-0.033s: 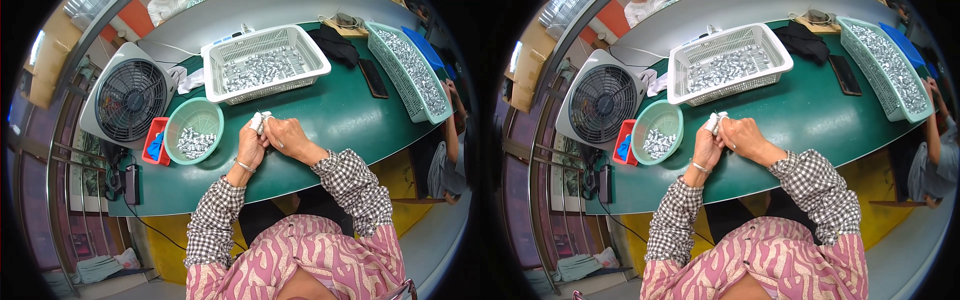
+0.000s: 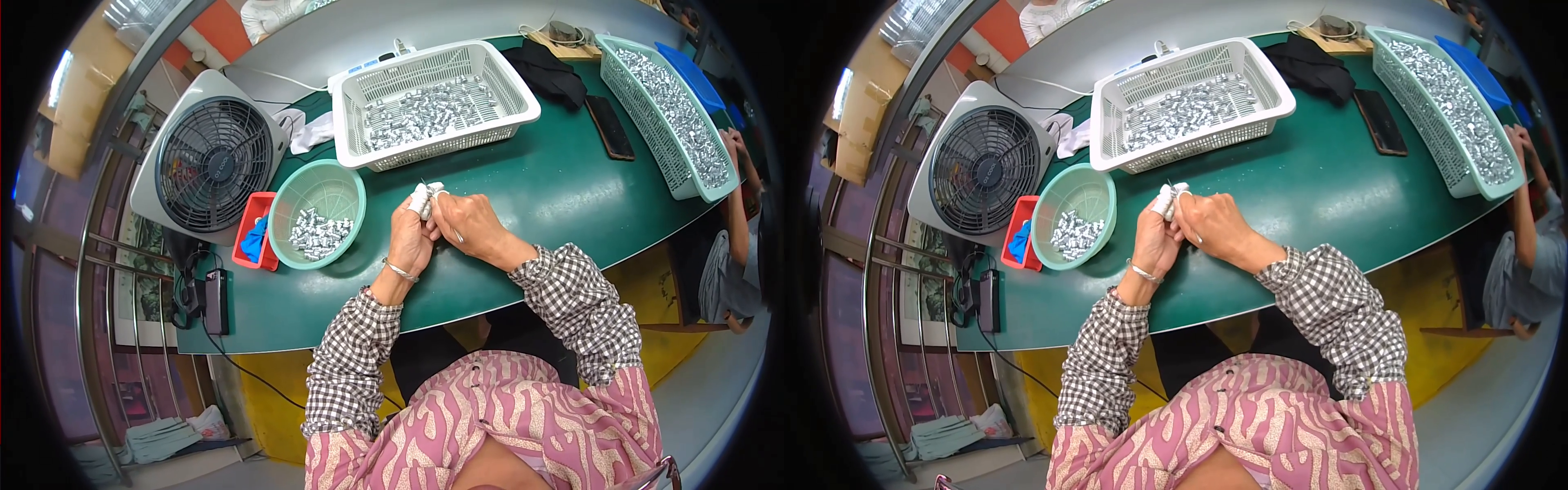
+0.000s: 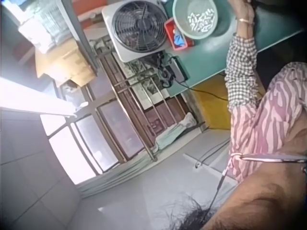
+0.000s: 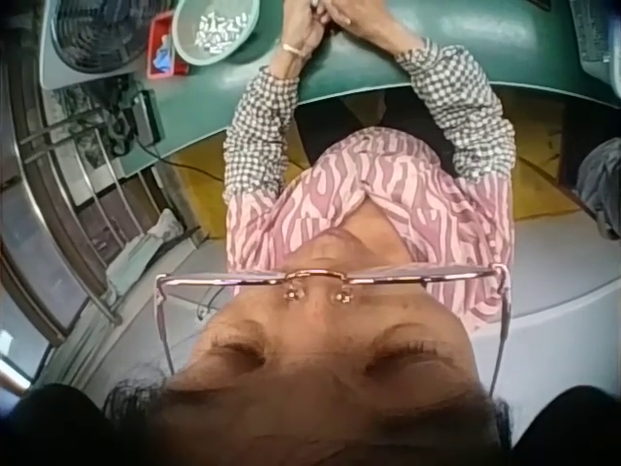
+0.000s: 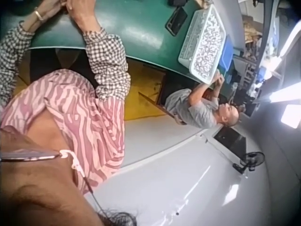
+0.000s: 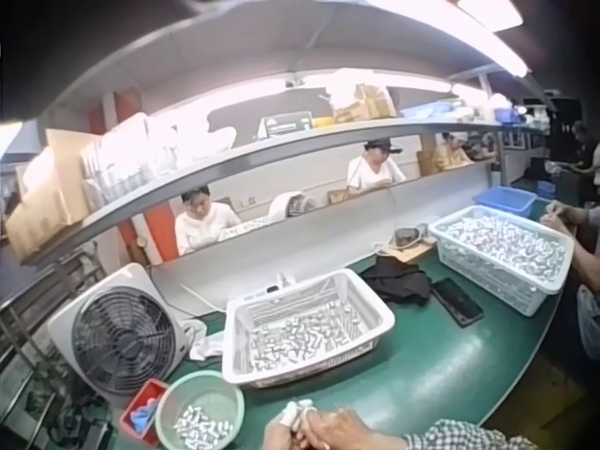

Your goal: Assembling small white plastic and metal electronic components at a factory manual workstation.

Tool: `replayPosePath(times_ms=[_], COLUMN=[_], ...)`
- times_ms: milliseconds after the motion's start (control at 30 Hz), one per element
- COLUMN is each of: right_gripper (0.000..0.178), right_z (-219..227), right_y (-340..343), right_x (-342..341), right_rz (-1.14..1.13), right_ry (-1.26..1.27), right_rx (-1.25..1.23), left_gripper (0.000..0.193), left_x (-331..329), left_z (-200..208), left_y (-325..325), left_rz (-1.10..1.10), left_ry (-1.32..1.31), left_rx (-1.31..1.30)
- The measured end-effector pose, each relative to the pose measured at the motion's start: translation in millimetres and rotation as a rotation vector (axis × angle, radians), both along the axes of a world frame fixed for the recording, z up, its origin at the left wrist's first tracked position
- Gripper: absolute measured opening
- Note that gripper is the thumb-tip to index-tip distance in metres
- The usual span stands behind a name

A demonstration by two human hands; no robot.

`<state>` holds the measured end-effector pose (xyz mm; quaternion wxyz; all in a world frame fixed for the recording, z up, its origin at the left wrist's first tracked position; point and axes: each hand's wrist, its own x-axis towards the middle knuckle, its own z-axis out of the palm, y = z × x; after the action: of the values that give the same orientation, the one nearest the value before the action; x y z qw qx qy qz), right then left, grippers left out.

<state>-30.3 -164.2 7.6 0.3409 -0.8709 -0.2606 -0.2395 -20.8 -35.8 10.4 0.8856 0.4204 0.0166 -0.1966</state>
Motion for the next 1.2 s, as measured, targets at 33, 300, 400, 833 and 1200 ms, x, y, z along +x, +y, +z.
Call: replayPosePath(times_ms=[33, 300, 400, 833, 1200], right_gripper=[0.018, 0.019, 0.02, 0.019, 0.014], right_z=[1, 3, -4, 2, 9], right_y=[0, 3, 2, -1, -4], right_x=[0, -4, 1, 2, -3], right_rz=[-0.001, 0.015, -0.007, 0.002, 0.048], right_ry=[0.0, -0.055, -0.079, -0.028, -0.052], right_rx=[0.001, -0.05, -0.049, -0.004, 0.063], left_gripper=[0.026, 0.026, 0.026, 0.026, 0.026], left_x=[0, 2, 1, 7, 20], left_z=[0, 3, 7, 1, -4], left_y=[0, 2, 0, 7, 20], left_rz=[0.004, 0.021, 0.029, -0.029, 0.064], left_ry=[0.006, 0.023, 0.073, 0.011, 0.108], left_rx=[-0.004, -0.036, 0.025, -0.043, -0.175])
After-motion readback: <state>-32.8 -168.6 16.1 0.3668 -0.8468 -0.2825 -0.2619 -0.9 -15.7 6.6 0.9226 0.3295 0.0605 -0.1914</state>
